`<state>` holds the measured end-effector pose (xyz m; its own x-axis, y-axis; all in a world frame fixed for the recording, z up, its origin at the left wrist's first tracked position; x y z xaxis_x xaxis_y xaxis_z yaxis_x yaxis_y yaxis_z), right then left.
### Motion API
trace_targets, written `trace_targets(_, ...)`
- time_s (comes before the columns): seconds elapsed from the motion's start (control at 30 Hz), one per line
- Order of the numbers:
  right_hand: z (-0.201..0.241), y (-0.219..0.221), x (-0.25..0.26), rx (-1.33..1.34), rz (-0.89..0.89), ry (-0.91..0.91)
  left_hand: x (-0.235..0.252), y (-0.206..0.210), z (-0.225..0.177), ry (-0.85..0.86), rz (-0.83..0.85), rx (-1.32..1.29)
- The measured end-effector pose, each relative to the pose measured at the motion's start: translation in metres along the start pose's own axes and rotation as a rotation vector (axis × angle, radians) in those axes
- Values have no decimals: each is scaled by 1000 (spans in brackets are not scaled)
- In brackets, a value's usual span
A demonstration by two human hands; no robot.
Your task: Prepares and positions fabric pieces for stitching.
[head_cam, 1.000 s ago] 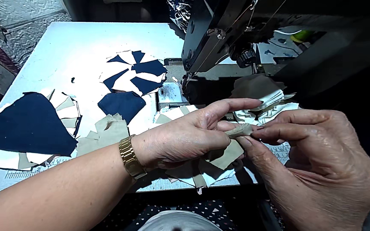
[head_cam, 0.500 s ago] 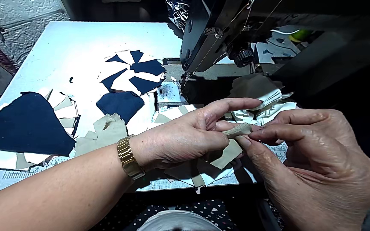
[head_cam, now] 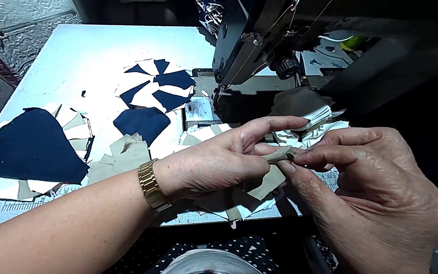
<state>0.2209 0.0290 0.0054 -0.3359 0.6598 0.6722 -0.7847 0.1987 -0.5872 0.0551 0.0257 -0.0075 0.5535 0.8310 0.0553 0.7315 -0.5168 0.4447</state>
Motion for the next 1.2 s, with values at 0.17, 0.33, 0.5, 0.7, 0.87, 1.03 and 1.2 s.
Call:
trace_targets(0.17,0,0,1,-10,4,-8,0,0,0,-10,-8,9)
trace_targets(0.33,1,-1,0,-28,5,-14,0,0,0,4,2,0)
trace_targets(0.5,2,1,1,-17,16,-31,-1,0,0,0,3,9)
trace_targets(0.7,3,2,-1,-16,11,-31,-1,0,0,-2,-2,14)
trace_targets(0.87,3,1,0,4,13,-28,-1,0,0,3,12,0)
trace_targets(1.03,3,-1,0,-7,-13,3,-1,0,-1,12,7,8)
trace_targets(1.2,5,0,-1,-9,-20,-10,-1,0,0,6,6,4)
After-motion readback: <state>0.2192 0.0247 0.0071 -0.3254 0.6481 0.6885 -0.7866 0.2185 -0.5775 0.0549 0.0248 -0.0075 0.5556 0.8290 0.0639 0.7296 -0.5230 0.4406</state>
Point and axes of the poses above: each hand's wrist, its own x-axis towards the middle knuckle, its own y-axis out of the palm, z = x × y, the point moved 5 cm from there along x, towards the middle knuckle, and after that the axes turned 11 degrees about -x, right-handed, at the moved point
